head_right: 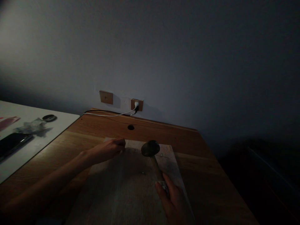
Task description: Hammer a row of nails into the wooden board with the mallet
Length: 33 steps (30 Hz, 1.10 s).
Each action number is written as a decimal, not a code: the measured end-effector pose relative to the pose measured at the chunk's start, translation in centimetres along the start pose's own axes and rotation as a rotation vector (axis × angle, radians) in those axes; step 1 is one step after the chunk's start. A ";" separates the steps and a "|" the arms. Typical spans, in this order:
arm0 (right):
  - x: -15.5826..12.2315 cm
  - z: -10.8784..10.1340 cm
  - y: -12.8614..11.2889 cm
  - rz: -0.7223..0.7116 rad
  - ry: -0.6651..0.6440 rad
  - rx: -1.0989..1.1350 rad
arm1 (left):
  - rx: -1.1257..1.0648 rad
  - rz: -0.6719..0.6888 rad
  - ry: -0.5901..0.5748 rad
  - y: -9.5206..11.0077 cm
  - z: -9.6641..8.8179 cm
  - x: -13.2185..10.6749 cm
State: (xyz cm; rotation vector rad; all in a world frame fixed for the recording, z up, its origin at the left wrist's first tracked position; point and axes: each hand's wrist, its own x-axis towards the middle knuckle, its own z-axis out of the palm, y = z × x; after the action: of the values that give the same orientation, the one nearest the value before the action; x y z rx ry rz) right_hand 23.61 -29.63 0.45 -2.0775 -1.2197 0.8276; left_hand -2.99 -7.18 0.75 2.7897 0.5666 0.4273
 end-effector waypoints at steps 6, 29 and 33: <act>-0.1 0.5 0.2 0.029 0.039 0.030 | -0.057 0.030 0.008 -0.5 0.9 -0.2; 1.3 3.9 -3.5 -0.078 -0.073 -0.008 | -0.299 -0.169 0.187 -1.5 2.2 -0.3; 1.8 4.5 -4.2 -0.095 -0.169 -0.051 | -0.309 -0.213 0.188 -1.2 2.1 -0.3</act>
State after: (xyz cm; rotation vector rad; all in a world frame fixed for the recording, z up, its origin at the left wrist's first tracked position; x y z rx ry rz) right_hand 18.70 -25.50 0.35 -2.0048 -1.4315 0.9521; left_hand -2.94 -6.60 -1.64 2.3822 0.7593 0.6721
